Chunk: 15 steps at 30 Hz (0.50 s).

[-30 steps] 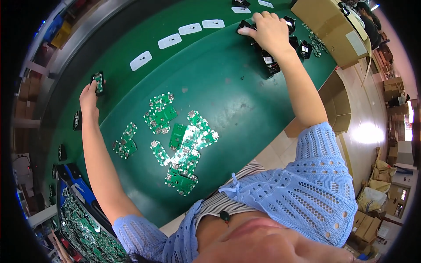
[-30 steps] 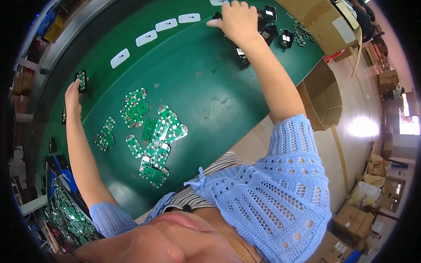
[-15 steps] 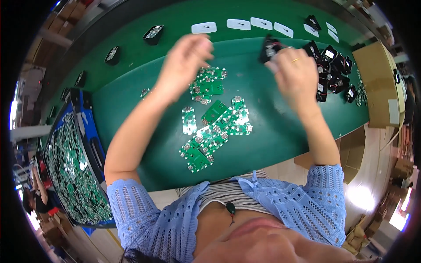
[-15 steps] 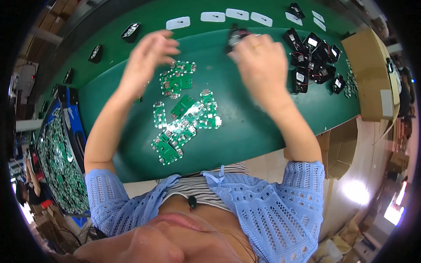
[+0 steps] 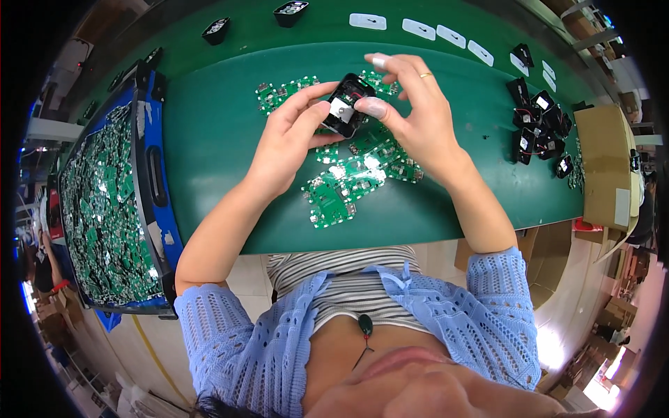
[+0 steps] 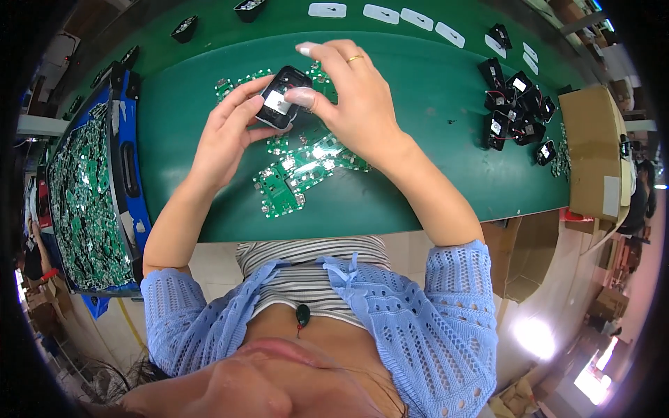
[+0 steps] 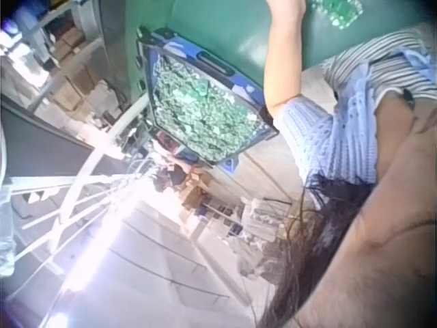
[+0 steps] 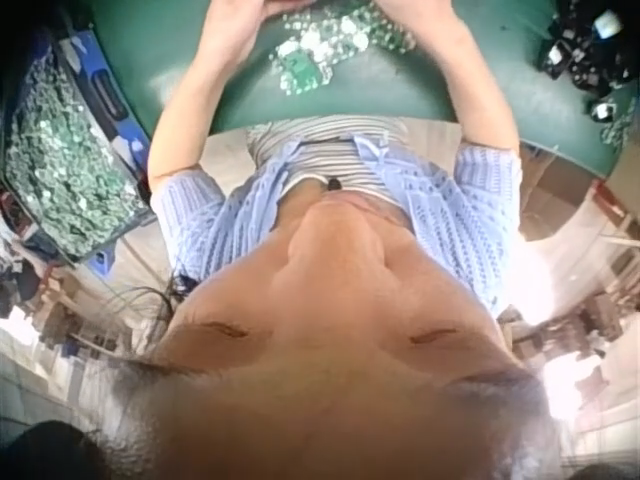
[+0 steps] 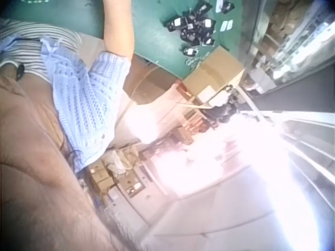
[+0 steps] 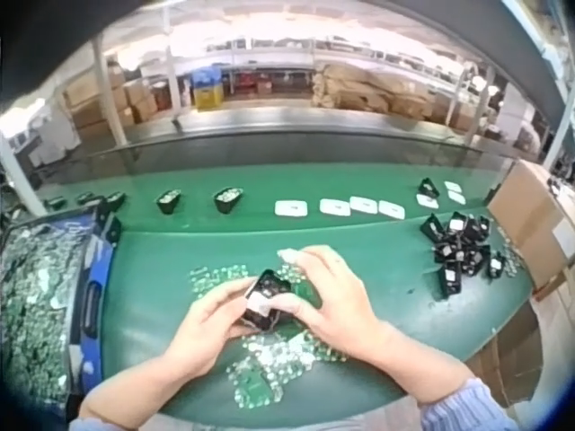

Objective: The person inserts small circuit boards into black plastic housings by hand at an assembly station.

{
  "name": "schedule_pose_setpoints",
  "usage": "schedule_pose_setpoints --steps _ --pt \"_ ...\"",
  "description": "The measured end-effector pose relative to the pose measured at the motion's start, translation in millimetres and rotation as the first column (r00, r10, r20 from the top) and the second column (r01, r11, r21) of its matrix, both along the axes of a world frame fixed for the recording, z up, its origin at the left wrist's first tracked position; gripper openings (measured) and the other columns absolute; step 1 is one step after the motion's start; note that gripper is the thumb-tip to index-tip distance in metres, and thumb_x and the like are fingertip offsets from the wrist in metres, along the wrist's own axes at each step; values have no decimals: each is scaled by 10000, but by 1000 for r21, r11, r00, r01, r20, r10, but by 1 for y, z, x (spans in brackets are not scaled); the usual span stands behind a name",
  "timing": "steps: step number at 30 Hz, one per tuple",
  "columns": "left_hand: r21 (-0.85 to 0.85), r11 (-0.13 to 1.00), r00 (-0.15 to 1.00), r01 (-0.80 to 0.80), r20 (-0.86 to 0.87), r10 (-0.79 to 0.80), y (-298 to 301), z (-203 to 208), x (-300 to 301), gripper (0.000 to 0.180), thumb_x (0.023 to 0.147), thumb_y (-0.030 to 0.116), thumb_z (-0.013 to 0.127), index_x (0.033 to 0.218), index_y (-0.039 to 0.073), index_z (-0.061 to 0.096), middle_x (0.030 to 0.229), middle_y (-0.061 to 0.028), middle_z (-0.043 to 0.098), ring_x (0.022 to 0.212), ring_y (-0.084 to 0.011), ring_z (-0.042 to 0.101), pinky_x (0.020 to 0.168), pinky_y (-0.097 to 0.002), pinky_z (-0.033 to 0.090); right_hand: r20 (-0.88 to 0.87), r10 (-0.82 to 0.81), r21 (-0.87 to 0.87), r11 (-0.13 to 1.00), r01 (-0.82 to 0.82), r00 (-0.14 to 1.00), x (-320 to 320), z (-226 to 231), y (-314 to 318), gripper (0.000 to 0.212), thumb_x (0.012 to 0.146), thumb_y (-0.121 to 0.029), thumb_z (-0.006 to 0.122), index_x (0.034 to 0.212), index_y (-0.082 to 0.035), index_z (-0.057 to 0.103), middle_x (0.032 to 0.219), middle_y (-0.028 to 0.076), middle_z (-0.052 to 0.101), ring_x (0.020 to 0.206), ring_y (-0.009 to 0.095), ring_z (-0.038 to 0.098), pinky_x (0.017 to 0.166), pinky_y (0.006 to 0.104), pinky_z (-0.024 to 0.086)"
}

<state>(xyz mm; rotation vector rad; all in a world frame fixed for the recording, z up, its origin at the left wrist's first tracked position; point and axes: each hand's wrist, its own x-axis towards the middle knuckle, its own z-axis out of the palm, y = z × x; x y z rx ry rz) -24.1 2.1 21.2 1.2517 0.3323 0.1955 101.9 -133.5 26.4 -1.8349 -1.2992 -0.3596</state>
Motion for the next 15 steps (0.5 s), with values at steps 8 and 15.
schedule_pose_setpoints --steps 8,15 --pt "314 946 995 -84 83 61 1 -14 -2 297 921 142 401 1150 11 536 1009 -81 550 829 -138 546 702 -274 491 -200 -2 -111 994 -20 980 -12 -9 2 229 762 -91 641 959 -48 534 743 63 556 597 184 560 527 294 452" --pt "802 468 928 -371 327 176 10 -21 2 213 875 125 505 1045 49 608 826 -84 499 702 -151 516 620 -256 436 -753 344 260 939 -226 562 -6 11 18 182 823 -31 575 987 16 512 795 61 576 650 124 582 575 241 474"
